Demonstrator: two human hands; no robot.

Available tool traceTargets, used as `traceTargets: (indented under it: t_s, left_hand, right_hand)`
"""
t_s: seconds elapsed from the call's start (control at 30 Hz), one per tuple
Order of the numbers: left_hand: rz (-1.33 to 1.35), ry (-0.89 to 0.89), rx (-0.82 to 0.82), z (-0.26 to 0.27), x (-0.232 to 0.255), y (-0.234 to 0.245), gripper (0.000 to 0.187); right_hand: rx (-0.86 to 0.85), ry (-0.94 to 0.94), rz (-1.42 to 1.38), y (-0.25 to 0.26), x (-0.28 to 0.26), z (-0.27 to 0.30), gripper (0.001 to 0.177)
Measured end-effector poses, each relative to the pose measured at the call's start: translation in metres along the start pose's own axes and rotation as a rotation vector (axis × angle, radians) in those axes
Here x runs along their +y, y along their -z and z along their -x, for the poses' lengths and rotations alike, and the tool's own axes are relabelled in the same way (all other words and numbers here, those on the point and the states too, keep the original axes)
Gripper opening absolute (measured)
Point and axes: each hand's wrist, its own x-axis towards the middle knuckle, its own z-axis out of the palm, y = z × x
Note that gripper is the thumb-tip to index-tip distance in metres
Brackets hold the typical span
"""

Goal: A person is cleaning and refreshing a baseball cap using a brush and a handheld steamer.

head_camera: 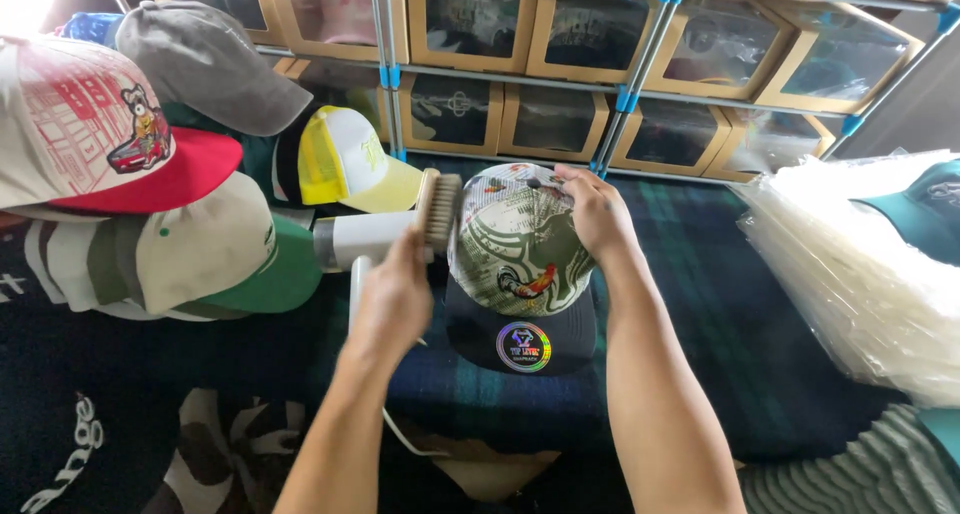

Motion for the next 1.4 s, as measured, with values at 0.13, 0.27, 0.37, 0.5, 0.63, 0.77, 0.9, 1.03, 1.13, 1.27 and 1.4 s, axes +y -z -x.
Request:
traceTargets:
  t_s: [0.13,0.27,0.37,0.5,0.63,0.77,0.9,1.03,1.13,1.27,1.4]
  left_hand:
    - [0.105,0.098,-0.124,0.007,-0.019,-0.012,0.046]
    - [0.093,0.135,-0.064,-0.003,-0.029,-0.008,0.045]
    - [0.232,0.056,0.03,-0.002,-0.009,-0.016,0.046]
    - [0.033,0.108,-0.113,-0.029,-0.064,-0.034,0.045]
    - [-0.109,-0.276,0.16,0.002,-0.006,-0.003,0.043]
    - [-0.287,-0.446,0.031,-0.004,0.068,0.014,0.043]
    - [-0.261,-0.203,-0.067,-0.098,0.033,-0.005,0.037]
    - [-0.398,-0.192,-0.237,-0.151,-0.073,-0.061,0.033]
    - [-0.389,-0.071,-0.316,-0.09,-0.064,-0.038,0.035]
    - [0.116,0.065,-0.039,-0.005,-0.003,0.01,0.04]
    - [0.216,0.075,-0.047,0.01,-0.015,-0.006,0.045]
  right_hand:
    - [0.0,0.058,0.086,0.003,-0.017,0.027,0.046]
    - [-0.01,-0.005,-0.022,0.0,0.0,0.002,0.047]
    - [-0.009,-0.022,-0.023,0.001,-0.005,0.005,0.046]
    - [0.018,-0.016,-0.022,0.003,-0.008,0.008,0.046]
    - [0.027,-0.042,-0.066,0.005,-0.016,0.014,0.045]
    - [-0.011,-0.101,-0.109,0.009,-0.055,0.054,0.047]
    - [0.007,-0.051,-0.078,0.004,-0.026,0.023,0.046]
    - [-0.005,-0.066,-0.099,0.006,-0.018,0.016,0.043]
    - [-0.012,-0.062,-0.095,0.004,-0.015,0.013,0.044]
    - [0.008,-0.063,-0.091,0.004,-0.016,0.015,0.044]
    - [0.0,-0.054,-0.096,0.002,-0.013,0.013,0.045]
